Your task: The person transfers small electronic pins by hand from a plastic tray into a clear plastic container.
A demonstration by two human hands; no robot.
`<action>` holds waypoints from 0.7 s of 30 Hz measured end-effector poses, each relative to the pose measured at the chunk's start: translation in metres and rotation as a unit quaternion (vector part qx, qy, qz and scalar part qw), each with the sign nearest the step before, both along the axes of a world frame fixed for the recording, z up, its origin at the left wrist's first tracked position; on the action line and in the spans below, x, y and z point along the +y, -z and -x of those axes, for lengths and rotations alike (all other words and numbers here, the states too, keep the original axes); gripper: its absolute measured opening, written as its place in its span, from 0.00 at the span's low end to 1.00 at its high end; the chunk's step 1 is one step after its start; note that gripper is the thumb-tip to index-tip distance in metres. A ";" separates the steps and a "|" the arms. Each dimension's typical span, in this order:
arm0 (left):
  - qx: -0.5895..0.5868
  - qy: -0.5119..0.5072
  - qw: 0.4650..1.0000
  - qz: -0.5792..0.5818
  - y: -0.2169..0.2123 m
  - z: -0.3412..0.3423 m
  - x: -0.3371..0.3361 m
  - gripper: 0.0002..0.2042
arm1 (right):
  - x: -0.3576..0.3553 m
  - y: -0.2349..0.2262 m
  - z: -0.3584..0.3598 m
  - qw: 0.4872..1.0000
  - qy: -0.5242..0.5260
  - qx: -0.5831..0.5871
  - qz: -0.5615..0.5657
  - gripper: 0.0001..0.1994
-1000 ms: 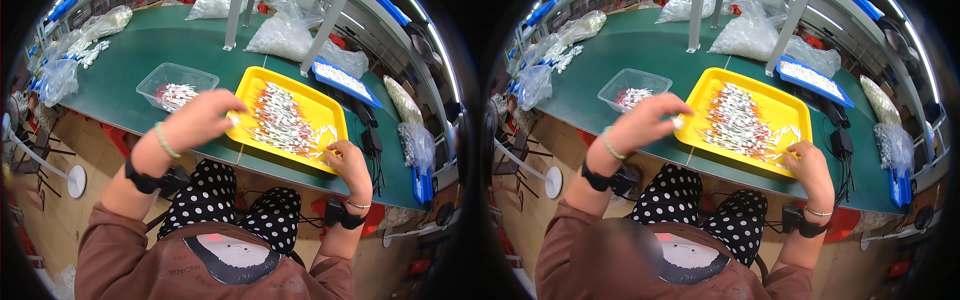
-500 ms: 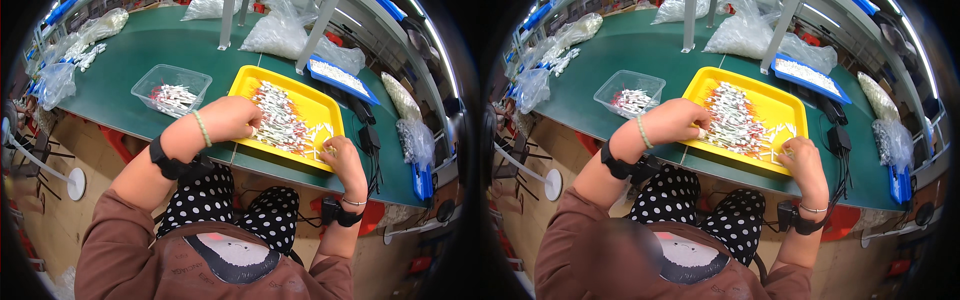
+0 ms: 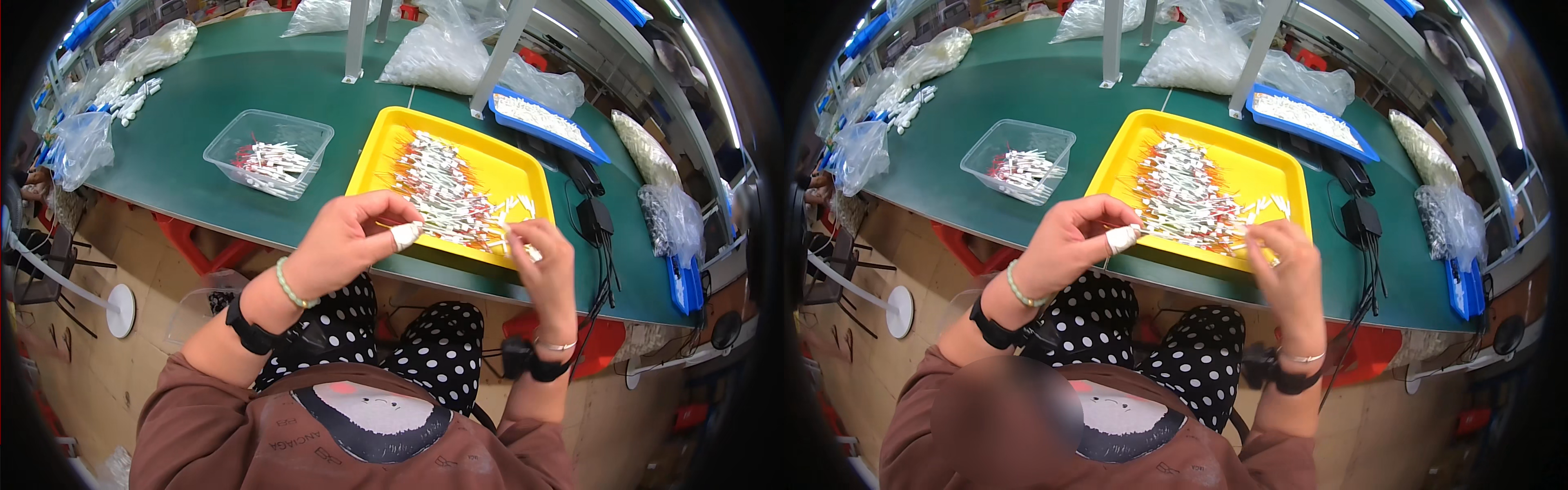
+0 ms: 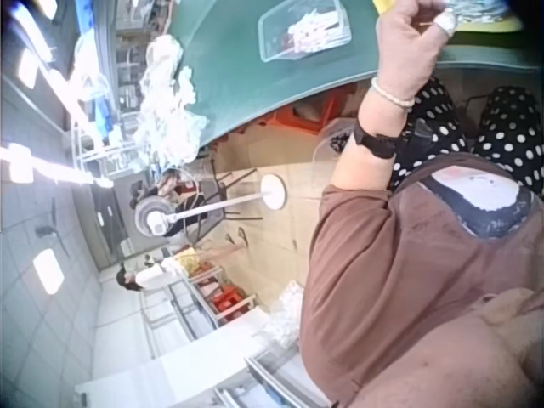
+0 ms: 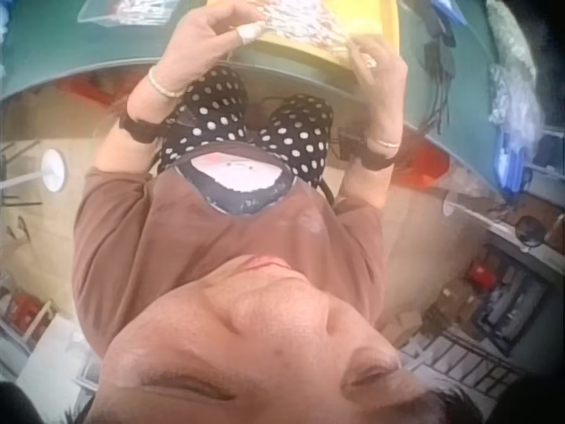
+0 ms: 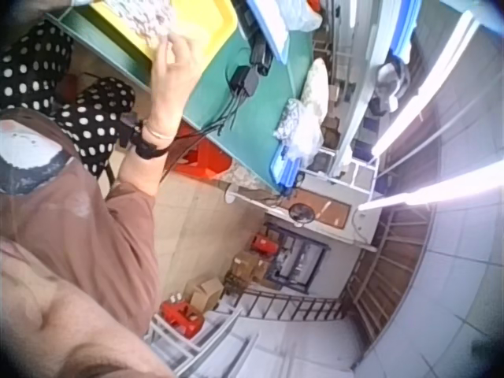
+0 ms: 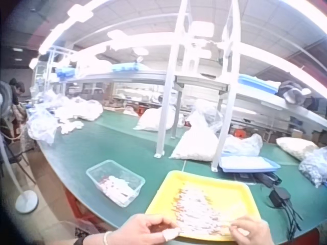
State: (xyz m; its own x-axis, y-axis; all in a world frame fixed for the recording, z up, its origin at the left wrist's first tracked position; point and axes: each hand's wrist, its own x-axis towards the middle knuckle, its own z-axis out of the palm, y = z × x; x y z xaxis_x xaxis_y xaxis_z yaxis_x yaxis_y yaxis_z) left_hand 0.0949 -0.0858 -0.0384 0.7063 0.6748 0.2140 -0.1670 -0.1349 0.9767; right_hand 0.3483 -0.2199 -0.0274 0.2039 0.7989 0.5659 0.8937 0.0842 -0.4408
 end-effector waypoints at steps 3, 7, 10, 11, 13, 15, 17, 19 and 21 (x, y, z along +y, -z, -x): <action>-0.004 -0.007 1.000 -0.026 0.000 -0.003 -0.012 0.07 | -0.003 0.004 0.039 0.996 -0.047 0.072 -0.036 0.07; -0.010 -0.035 0.992 -0.124 -0.003 -0.003 -0.017 0.08 | -0.006 0.003 0.051 0.995 -0.044 0.055 -0.067 0.07; 0.017 -0.038 0.994 -0.105 -0.009 0.003 -0.017 0.08 | -0.009 0.002 0.053 0.995 -0.050 0.052 -0.071 0.07; 0.015 -0.038 0.993 -0.106 -0.010 0.004 -0.017 0.08 | -0.010 0.002 0.054 0.994 -0.055 0.055 -0.071 0.07; 0.003 -0.055 0.991 -0.119 -0.010 0.006 -0.018 0.08 | -0.011 0.001 0.056 0.994 -0.059 0.057 -0.070 0.07; 0.010 -0.060 0.988 -0.139 -0.012 0.007 -0.019 0.08 | -0.011 -0.002 0.057 0.994 -0.062 0.061 -0.069 0.07; 0.017 -0.066 0.985 -0.160 -0.013 0.009 -0.019 0.07 | -0.012 -0.002 0.059 0.993 -0.065 0.068 -0.066 0.07; 0.034 -0.071 0.973 -0.217 -0.012 0.010 -0.017 0.07 | -0.013 -0.001 0.058 0.993 -0.066 0.072 -0.064 0.07; 0.018 -0.077 0.966 -0.247 -0.009 0.010 -0.015 0.07 | -0.013 0.002 0.057 0.992 -0.077 0.081 -0.062 0.07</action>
